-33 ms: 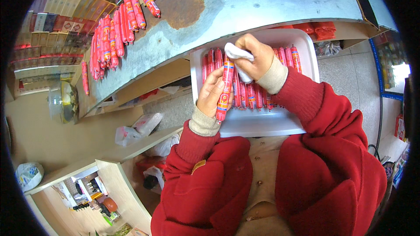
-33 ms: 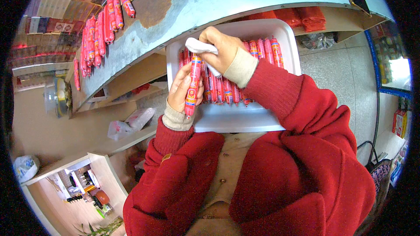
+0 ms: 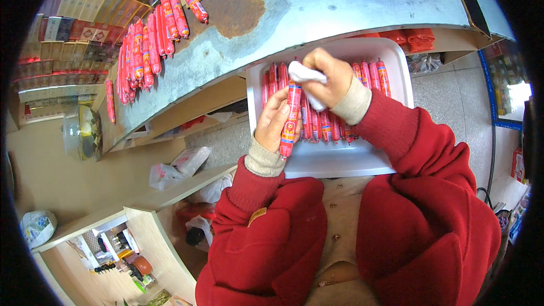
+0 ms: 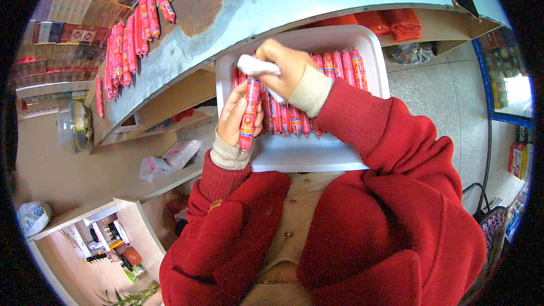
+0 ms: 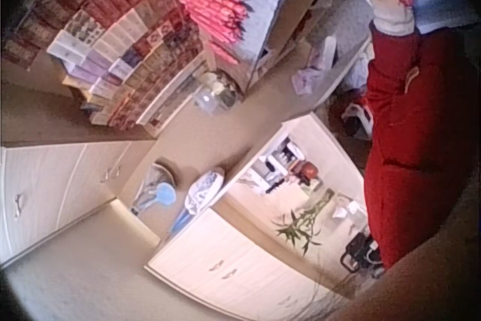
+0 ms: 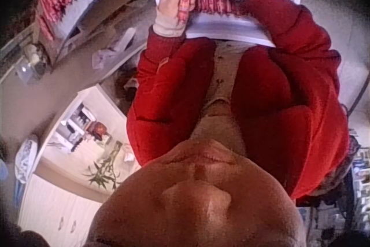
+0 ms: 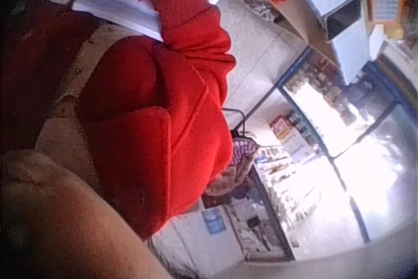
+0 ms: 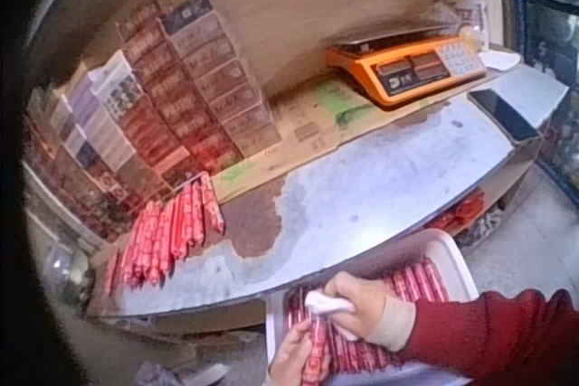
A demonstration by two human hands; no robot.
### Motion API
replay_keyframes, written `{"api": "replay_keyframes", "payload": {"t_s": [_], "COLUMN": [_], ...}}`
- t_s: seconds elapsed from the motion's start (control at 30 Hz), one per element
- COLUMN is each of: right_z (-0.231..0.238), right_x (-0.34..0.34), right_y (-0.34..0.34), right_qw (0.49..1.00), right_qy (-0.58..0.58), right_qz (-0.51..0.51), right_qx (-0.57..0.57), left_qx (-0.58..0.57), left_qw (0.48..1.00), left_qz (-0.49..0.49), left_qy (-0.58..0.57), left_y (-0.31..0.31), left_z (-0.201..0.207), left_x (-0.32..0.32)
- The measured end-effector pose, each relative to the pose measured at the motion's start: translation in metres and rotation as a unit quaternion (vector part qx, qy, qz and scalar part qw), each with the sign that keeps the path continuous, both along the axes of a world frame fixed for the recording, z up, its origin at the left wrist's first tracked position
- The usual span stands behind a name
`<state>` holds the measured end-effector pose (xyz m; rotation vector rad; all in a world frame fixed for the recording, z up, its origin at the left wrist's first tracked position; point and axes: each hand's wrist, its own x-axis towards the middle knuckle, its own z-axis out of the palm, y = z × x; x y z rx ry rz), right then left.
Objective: The person wipes the surface of individually wrapped red sausages with a white cloth. They pick up each sausage from a white tray, wipe it, and place it on the metal counter. The person repeats this process for multiple sausages throughout the clip.
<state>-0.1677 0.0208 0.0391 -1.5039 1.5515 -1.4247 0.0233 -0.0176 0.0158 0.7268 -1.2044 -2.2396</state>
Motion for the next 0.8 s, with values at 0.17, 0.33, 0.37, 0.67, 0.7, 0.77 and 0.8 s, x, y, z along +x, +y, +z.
{"api": "replay_keyframes", "payload": {"t_s": [0.17,0.33,0.37,0.67,0.7,0.77,0.8], "right_z": [-0.001,0.001,0.001,-0.008,-0.009,-0.008,-0.008], "right_x": [0.017,0.02,0.018,-0.012,-0.013,-0.01,-0.007], "right_y": [0.014,0.015,0.013,-0.007,-0.007,-0.005,-0.002], "right_qw": [0.979,0.964,0.967,0.992,0.993,0.994,0.993], "right_qy": [0.086,0.095,0.102,0.118,0.109,0.094,0.087], "right_qz": [0.169,0.236,0.222,-0.019,-0.012,-0.005,0.025], "right_qx": [-0.077,-0.074,-0.078,-0.044,-0.044,-0.053,-0.08], "left_qx": [0.048,-0.021,0.006,0.06,0.058,0.057,0.053], "left_qw": [0.989,0.988,0.99,0.997,0.998,0.997,0.998], "left_qz": [0.013,0.153,0.141,0.032,0.026,0.039,0.037], "left_qy": [0.139,-0.001,-0.002,-0.019,-0.016,-0.021,-0.008], "left_y": [-0.005,-0.001,-0.001,0.003,0.003,0.002,0.001], "left_z": [0.006,0.004,0.004,0.002,0.002,0.001,0.0], "left_x": [-0.002,-0.007,-0.006,-0.003,-0.003,-0.003,-0.002]}}
